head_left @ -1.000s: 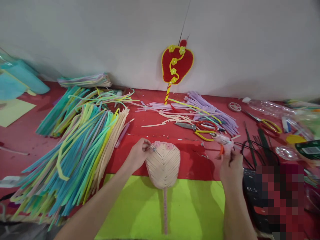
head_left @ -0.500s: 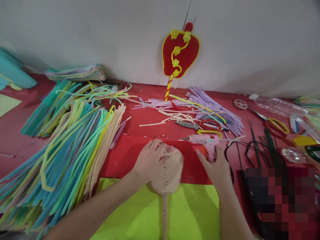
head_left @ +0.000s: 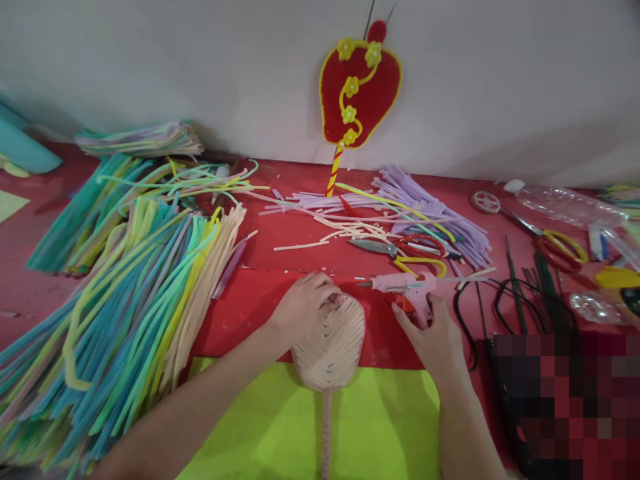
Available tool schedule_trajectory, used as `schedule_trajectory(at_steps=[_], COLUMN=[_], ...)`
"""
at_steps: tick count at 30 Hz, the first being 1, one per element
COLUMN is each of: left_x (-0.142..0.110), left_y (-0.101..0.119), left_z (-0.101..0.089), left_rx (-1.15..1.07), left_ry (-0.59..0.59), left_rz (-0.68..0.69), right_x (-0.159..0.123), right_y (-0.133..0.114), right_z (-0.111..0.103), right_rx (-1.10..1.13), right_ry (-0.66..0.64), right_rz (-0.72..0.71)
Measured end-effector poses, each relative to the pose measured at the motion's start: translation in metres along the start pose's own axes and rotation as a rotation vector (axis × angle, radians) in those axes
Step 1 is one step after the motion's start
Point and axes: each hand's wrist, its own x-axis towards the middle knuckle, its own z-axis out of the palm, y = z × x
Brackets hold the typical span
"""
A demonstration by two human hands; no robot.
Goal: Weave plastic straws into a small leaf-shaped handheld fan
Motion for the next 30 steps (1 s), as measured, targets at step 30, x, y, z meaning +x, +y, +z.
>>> schedule_trajectory(at_steps=[30], left_x=[-0.005], left_y=[0.001], left_z=[0.011], left_rx=[0.169], left_ry=[0.087], left_rz=[0.036], right_x=[0.001], right_y=[0.000], right_z=[0.001], right_rx=[-0.027], right_ry=[-0.022], right_rz=[-0.009])
